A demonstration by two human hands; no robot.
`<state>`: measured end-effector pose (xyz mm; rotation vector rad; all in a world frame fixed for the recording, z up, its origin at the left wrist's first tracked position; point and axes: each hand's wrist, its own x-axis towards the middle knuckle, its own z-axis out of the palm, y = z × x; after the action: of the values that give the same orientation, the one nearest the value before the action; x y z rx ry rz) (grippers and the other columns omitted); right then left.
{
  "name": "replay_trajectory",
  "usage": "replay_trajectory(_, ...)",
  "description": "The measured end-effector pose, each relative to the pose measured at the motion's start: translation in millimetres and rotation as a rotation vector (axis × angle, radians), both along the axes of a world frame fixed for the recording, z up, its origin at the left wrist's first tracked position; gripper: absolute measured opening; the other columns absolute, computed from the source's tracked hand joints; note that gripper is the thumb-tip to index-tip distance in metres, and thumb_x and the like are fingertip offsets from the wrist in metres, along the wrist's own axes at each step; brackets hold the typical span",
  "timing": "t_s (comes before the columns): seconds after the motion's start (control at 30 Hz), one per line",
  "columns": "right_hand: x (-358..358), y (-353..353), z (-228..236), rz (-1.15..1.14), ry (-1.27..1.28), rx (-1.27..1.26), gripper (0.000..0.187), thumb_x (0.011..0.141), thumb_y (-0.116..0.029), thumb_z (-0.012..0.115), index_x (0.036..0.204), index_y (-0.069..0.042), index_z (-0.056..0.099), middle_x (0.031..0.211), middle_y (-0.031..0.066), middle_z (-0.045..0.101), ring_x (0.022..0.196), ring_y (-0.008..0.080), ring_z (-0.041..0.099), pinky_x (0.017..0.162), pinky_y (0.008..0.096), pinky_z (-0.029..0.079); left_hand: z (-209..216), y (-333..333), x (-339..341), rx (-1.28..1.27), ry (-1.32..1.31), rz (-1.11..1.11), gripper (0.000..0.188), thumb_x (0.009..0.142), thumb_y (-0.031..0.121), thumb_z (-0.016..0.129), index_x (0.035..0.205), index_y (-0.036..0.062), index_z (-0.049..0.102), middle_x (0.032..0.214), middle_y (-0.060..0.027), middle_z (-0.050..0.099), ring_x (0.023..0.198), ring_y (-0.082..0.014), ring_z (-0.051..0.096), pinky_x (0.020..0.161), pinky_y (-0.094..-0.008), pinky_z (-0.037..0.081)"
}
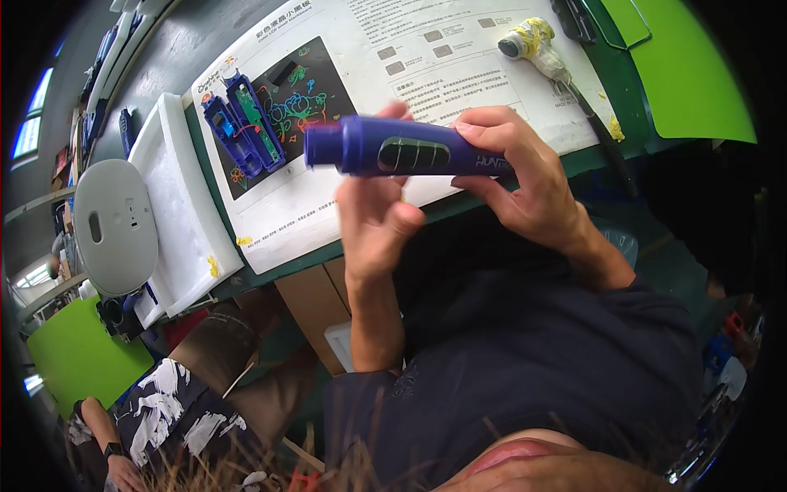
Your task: Assemble the outer shell and internal components of a blue handheld electronic device.
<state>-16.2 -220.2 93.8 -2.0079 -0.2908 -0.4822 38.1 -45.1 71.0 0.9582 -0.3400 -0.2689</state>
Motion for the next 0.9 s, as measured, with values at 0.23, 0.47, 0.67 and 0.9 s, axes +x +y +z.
replay_trajectory(0.23,21,-6,7,-0.063,-0.168,-0.27,0.03,0.085,-0.028,0.071,0.101,-0.004,0.059,0.1,0.0119,0.062,0.086,0.032,0.062,0.078,0.0406,0.049,12,-1,-14,0.209,-0.181,0.292,0.065,0.085,0.025,0.078,0.129,-0.0103,0.046,0.119,-0.0266,0.061,0.114,-0.0353,0.062,0.099,-0.0444,0.048)
replay_trajectory(0.47,37,17,-5,-0.23,-0.28,-0.089,0.036,0.097,-0.021,0.054,0.065,-0.005,0.058,0.061,0.0101,0.055,0.052,0.0306,0.053,0.05,0.0405,0.043,11,-13,-33,0.247,-0.393,0.371,0.061,0.081,0.025,0.081,0.121,-0.008,0.049,0.114,-0.0279,0.061,0.108,-0.0344,0.063,0.097,-0.0451,0.049)
replay_trajectory(0.67,52,20,-14,-0.244,-0.193,0.002,0.031,0.094,-0.015,0.059,0.065,-0.003,0.059,0.056,0.0103,0.054,0.05,0.0313,0.054,0.052,0.0404,0.044,-3,-19,-32,0.276,-0.344,0.479,0.057,0.079,0.022,0.083,0.117,-0.0064,0.052,0.114,-0.028,0.061,0.11,-0.0368,0.063,0.098,-0.047,0.049)
replay_trajectory(0.9,16,27,2,0.05,0.459,1.032,0.047,0.102,-0.042,0.05,0.122,0.002,0.053,0.112,0.0061,0.058,0.097,0.0093,0.054,0.084,0.0254,0.045,-21,-29,-30,0.366,-0.629,0.64,0.079,0.068,0.036,0.088,0.119,0.0052,0.036,0.131,-0.0202,0.042,0.126,-0.0429,0.049,0.107,-0.0552,0.043)
